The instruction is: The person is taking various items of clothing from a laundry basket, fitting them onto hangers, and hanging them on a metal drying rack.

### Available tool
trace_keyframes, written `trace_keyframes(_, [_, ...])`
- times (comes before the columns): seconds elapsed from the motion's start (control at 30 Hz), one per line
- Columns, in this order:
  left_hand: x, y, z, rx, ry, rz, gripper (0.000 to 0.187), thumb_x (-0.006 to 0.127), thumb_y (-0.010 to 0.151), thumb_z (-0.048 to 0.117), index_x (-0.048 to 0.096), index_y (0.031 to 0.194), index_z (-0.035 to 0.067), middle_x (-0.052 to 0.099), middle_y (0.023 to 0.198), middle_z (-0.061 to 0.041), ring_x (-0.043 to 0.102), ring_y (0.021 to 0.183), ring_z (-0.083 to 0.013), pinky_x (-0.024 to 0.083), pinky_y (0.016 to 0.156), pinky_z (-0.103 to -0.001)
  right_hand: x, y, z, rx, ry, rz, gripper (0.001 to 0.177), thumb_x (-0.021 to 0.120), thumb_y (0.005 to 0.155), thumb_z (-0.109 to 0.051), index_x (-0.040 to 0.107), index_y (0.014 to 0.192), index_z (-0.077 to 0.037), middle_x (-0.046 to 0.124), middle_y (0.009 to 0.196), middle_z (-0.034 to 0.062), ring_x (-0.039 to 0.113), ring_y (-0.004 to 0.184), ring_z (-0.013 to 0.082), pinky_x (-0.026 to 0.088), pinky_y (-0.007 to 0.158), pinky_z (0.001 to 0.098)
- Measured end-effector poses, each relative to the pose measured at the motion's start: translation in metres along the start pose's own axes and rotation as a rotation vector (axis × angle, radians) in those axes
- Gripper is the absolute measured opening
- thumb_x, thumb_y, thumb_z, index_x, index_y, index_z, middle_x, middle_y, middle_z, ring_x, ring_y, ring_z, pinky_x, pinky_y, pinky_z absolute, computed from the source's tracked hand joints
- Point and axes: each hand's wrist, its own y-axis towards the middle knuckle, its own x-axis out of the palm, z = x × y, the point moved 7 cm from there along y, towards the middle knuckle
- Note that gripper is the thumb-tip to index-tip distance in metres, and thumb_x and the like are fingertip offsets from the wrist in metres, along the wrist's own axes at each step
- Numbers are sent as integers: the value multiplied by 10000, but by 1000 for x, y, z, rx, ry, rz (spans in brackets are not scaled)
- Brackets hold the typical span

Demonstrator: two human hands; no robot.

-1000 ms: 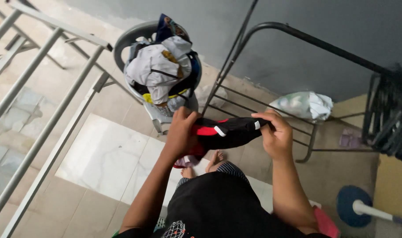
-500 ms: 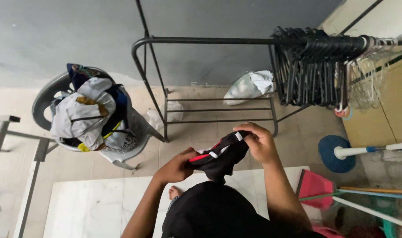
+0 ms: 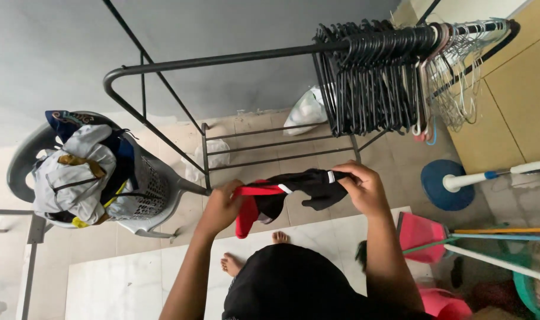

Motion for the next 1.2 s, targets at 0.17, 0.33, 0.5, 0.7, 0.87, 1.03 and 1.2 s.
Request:
trace_keyframes(0.17, [-11,8,52,-31,-483,110,286,518,894,25,657,1143,55,671,917,-228,663,904,-380,522,877,-488,1,13,-7,149,-110,-517,126,716,841,26,788,940,57,776,894,223,685,869,270,536,810,436])
trace_keyframes(0.33, [23,0,88,102,-397,-32,245,646,759,105,690,999,83,665,773,-122,676,753,-317,549,720,-415,-10,80,38,87,-225,-143,222,749,934,-206,766,1077,-36,724,1048,187,679,1018,341,533,874,461])
trace_keyframes(0.5, [39,-16,125,203,51,-107,263,712,704,255,661,913,104,686,827,-172,713,744,-440,574,685,-521,-4,135,61,-290,-1085,475,311,834,802,-408,735,1048,-245,642,848,-35,674,791,246,547,669,436])
trace_keyframes(0.7, [48,-32,72,104,202,7,311,646,924,253,480,706,106,560,691,-58,530,531,-298,416,489,-454,7,159,71,-73,-1297,494,342,745,717,-34,565,1001,-95,602,860,118,584,824,349,426,679,492])
trace_keyframes(0.87, [47,-52,34,-109,155,-13,342,641,927,175,443,654,117,514,635,-2,438,519,-156,361,473,-322,0,162,74,-235,-980,468,367,656,788,47,655,1153,0,625,972,195,601,849,383,506,738,496])
trace_keyframes(1.03, [34,-54,42,-135,155,-70,279,654,921,214,504,712,107,569,725,-27,538,586,-206,431,521,-355,4,135,91,-297,-548,335,373,496,839,100,582,1196,37,583,1117,193,586,949,347,514,827,439])
trace_keyframes(1.2, [1,-42,69,-9,175,-131,230,672,903,183,561,721,96,612,765,-25,571,603,-191,478,503,-335,42,105,125,306,80,23,449,466,860,89,519,1268,-89,598,957,58,532,515,153,434,475,288])
